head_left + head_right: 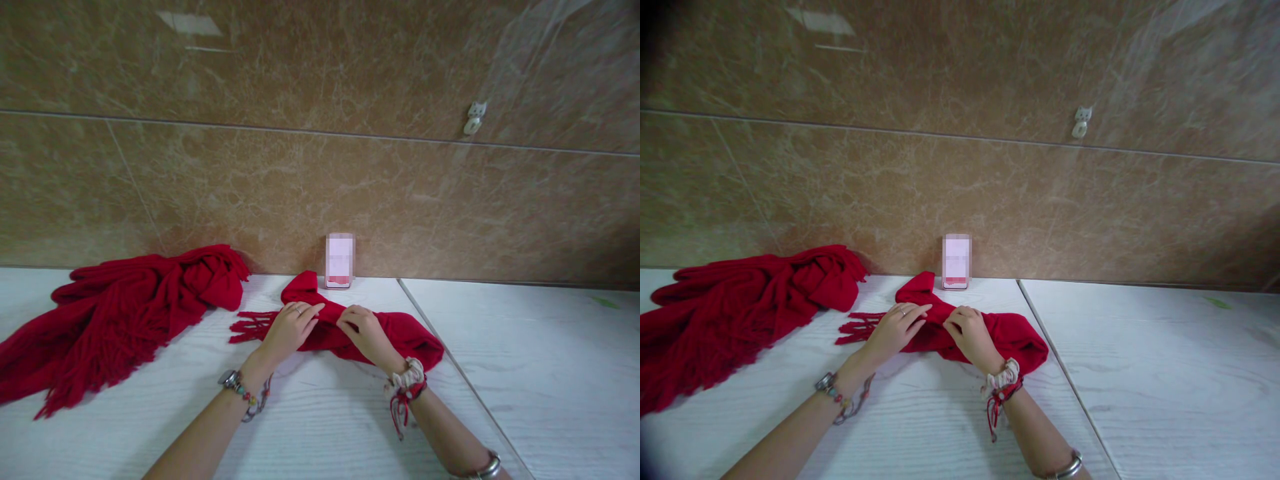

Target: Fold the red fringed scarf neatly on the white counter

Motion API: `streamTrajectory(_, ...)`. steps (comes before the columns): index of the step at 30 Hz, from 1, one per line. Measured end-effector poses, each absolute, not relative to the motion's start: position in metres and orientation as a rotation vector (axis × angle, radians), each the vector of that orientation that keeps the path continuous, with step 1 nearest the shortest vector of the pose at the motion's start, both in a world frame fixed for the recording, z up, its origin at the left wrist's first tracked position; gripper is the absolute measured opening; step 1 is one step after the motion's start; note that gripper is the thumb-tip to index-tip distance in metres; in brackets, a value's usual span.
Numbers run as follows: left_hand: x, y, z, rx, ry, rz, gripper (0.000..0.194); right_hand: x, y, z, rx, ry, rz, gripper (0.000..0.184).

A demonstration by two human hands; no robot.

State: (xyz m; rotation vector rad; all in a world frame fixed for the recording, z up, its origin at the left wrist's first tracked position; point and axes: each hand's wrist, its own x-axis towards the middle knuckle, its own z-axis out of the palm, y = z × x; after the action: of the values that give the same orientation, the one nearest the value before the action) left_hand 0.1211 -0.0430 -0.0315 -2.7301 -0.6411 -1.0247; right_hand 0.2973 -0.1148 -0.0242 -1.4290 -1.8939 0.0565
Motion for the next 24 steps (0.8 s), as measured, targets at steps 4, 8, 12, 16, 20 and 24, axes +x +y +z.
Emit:
streamTrajectory(4,0.121,-0.044,-0.029,-2.701,-0.625,-1.060,0.027,0.298,-0.114,-0.026,-1.411,-1.896,0.113,0.015)
streamTrajectory(8,0.121,-0.046,-0.028,-2.667,-0.564,-1.122,0.027,0.299,-0.113,-0.025,-1.389,-1.831,0.181,0.018)
streamTrajectory(12,0.125,-0.049,-0.031,-2.677,-0.426,-1.099,0.028,0.299,-0.114,-0.024,-1.362,-1.740,0.212,0.019)
streamTrajectory(16,0.129,-0.051,-0.032,-2.663,-0.420,-1.123,0.028,0.297,-0.114,-0.024,-1.322,-1.708,0.262,0.019)
streamTrajectory(20,0.131,-0.055,-0.028,-2.619,-0.410,-1.169,0.028,0.296,-0.113,-0.027,-1.310,-1.678,0.318,0.020)
streamTrajectory(24,0.132,-0.059,-0.027,-2.595,-0.384,-1.161,0.028,0.295,-0.110,-0.031,-1.311,-1.634,0.362,0.023)
